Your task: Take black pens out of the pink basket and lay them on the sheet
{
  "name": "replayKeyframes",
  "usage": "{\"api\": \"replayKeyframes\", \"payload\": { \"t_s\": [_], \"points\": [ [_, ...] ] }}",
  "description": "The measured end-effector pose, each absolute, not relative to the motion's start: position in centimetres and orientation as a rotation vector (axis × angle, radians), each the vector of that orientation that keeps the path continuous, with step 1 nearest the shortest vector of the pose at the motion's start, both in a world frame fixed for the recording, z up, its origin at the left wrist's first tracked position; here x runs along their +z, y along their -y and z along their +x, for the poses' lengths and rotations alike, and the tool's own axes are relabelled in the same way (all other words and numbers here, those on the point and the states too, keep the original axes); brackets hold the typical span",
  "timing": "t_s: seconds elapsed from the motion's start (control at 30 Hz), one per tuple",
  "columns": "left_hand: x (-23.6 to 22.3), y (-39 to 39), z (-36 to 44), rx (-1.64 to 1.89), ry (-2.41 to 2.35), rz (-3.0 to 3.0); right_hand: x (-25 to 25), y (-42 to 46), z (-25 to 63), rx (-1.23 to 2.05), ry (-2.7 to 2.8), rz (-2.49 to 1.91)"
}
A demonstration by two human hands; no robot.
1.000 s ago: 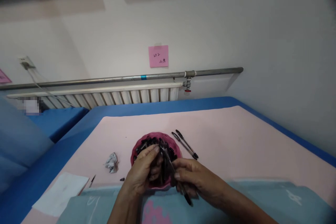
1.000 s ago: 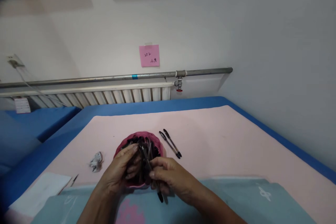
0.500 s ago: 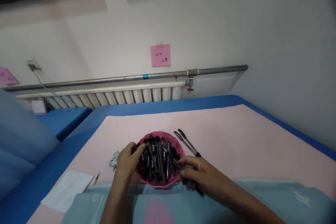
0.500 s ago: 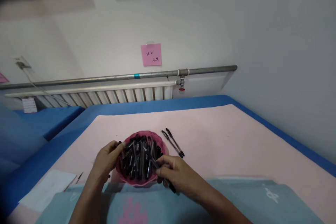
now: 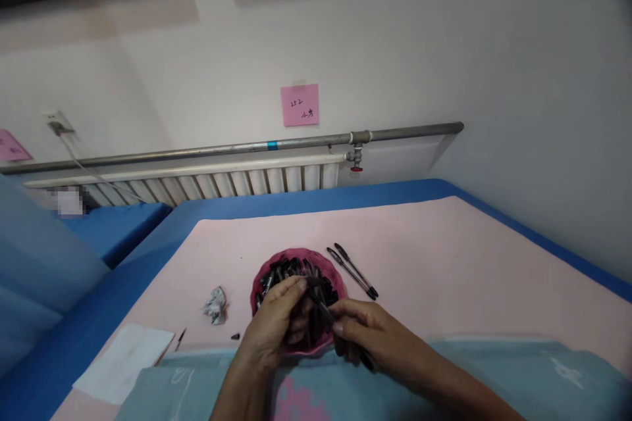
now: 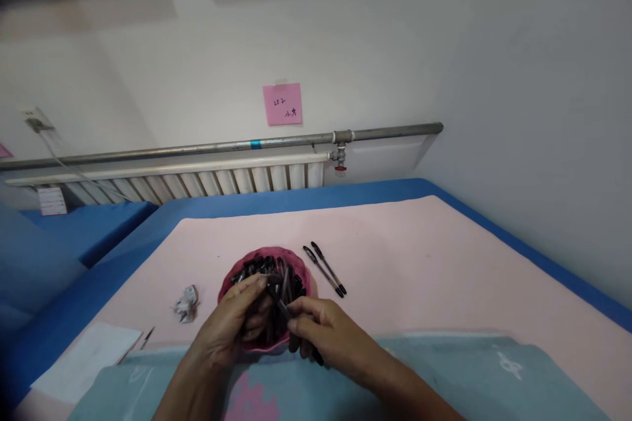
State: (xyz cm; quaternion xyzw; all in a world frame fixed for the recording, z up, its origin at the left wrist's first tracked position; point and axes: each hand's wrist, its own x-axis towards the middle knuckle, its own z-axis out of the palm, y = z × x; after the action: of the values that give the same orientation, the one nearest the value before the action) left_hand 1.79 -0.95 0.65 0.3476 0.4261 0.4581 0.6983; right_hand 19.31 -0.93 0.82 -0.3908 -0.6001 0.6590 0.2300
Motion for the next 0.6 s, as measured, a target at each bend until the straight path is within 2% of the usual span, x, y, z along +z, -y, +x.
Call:
{"api": "replayKeyframes", "payload": {
  "t_s": [0.13,0.3,0.5,0.6],
  "points": [
    [0.1,0.7,2.1,1.074,-0.955,0.758,1.0,1.1,19.0,1.802,1.672,-1.083],
    [0.1,0.5,1.9,1.151,-1.018,0.731,1.5,1.1,18.8,1.510,1.669,-1.214],
    [0.5,0.3,0.5,1.316,-1.020,0.682,1.3,0.9,19.2,1.873,1.499,-1.179],
    [0.6,0.3,0.2,1.325,-1.028,0.683,1.1,0.8,19.2,1.898,1.352,-1.154]
  ]
}}
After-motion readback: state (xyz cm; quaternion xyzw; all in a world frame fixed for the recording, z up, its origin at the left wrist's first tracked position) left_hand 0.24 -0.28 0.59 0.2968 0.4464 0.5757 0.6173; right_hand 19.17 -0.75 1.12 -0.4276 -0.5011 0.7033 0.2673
